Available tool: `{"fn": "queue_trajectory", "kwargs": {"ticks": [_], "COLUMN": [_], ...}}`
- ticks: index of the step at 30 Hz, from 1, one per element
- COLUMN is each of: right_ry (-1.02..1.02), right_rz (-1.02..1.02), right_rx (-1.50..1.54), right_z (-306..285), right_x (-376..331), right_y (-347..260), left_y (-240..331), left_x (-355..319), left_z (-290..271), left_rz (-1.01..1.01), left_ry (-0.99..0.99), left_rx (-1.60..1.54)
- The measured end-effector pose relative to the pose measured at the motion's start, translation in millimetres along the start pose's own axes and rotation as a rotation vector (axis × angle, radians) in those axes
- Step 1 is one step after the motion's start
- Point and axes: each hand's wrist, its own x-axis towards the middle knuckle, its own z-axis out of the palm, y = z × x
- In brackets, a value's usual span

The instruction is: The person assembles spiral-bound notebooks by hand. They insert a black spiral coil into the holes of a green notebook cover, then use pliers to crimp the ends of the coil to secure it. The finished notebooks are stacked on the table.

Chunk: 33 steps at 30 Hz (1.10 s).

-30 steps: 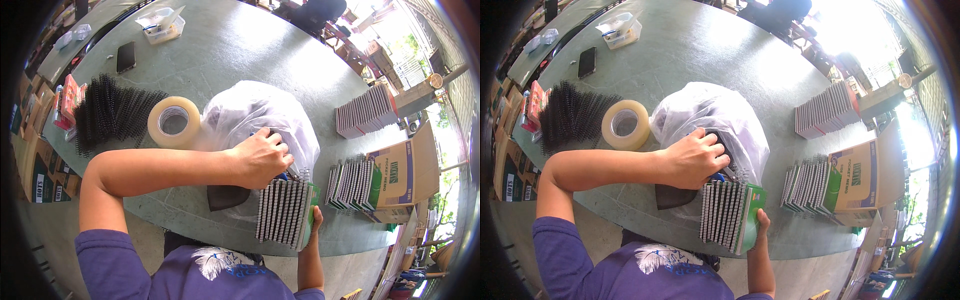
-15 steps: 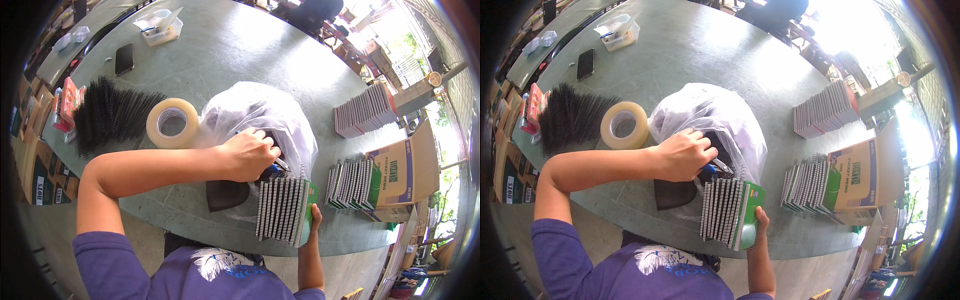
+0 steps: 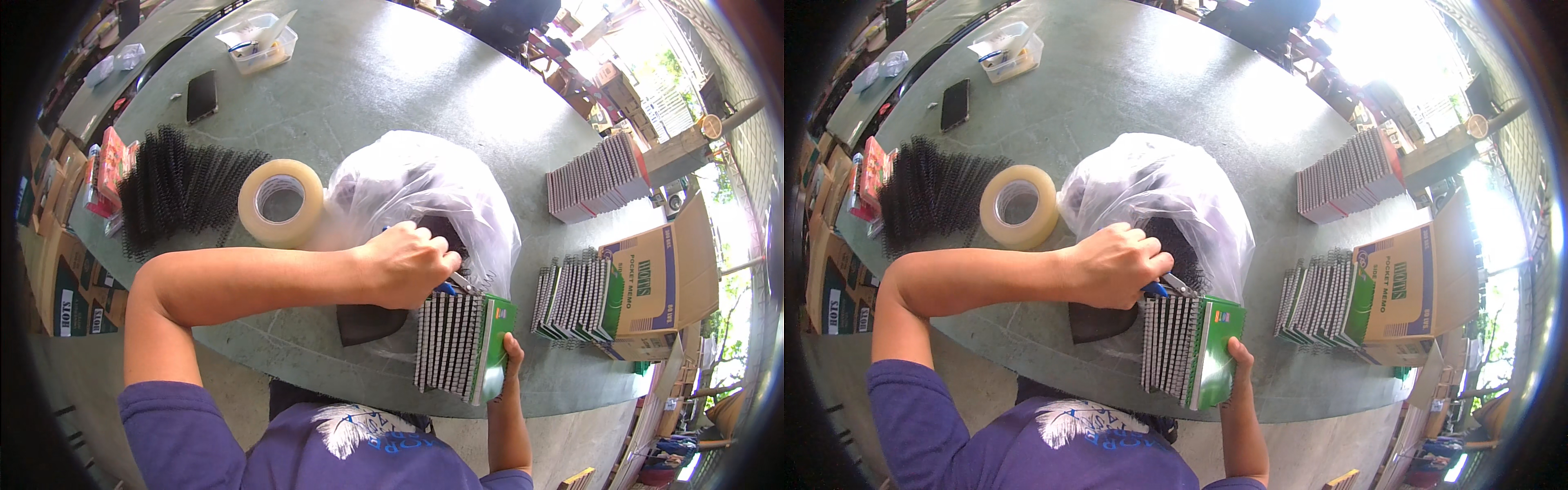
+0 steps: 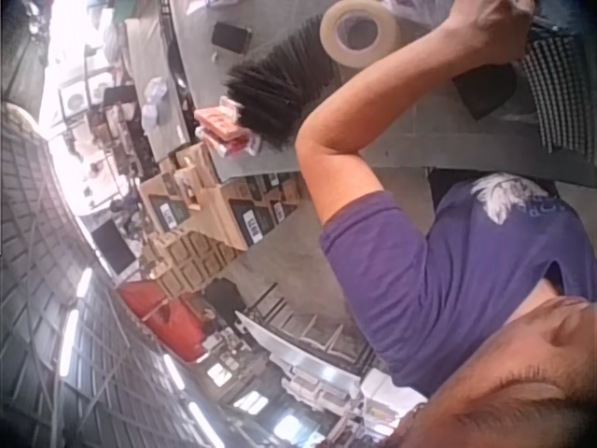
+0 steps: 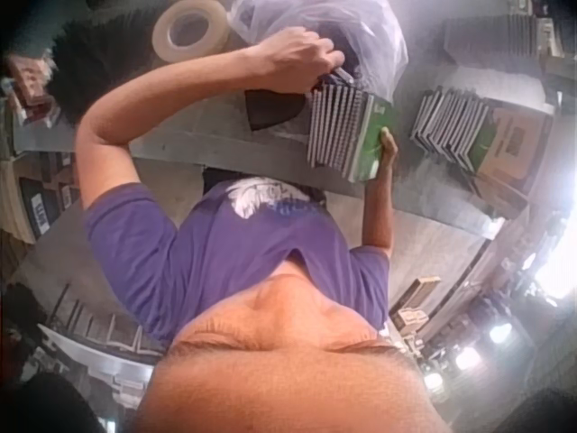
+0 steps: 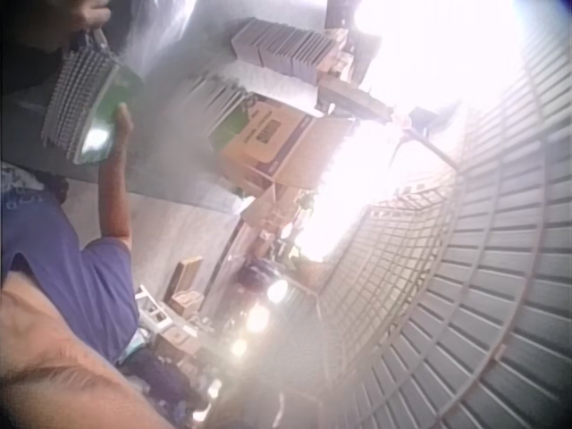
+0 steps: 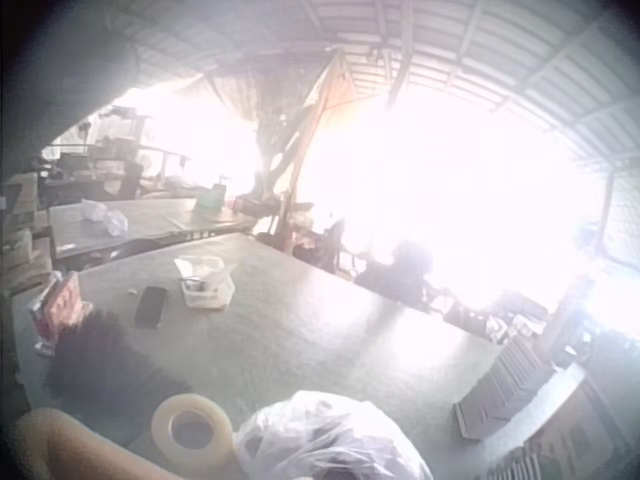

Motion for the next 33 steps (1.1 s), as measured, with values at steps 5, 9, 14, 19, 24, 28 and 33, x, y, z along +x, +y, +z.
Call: {"fn": "queue_trajectory", "kwargs": {"ticks": [5,9,14,19,24,28,33], "right_ry": [0.008,0.027,0.012,0.003,0.065,0.099,0.040], "right_rz": [0.035,0.028,0.031,0.024,-0.021,-0.009,0.014], "right_rx": [-0.027,-0.065,-0.056,-0.035,0.002,0.052,0.001], "right_z": [14.9,8.7,5.0,-8.5,-10.0,3.5,-2.2], "right_x": [-1.0,-1.3,-1.5,-0.5,-5.2,-8.6,-12.6], "right_y": [-3.6,-4.2,-2.0,0.2,-0.9,-0.2,2.0], "left_y": [0.6,-2.9,-0.6,-4.0,-21.0,-4.9,15.7], "left_x": [-8.8,-6.6,-6.7,-8.7,-12.6,-4.1,10.6], "left_z": [3.8,1.9,1.2,3.4,10.7,24.1,11.1], "left_rz": [-0.054,0.044,-0.073,-0.343,-0.315,-0.085,-0.118], "left_ry": [-0.084,0.011,-0.153,-0.359,-0.199,0.040,0.030], "left_rx": [-0.038,0.010,-0.106,-0.371,-0.446,-0.752,-0.926]}}
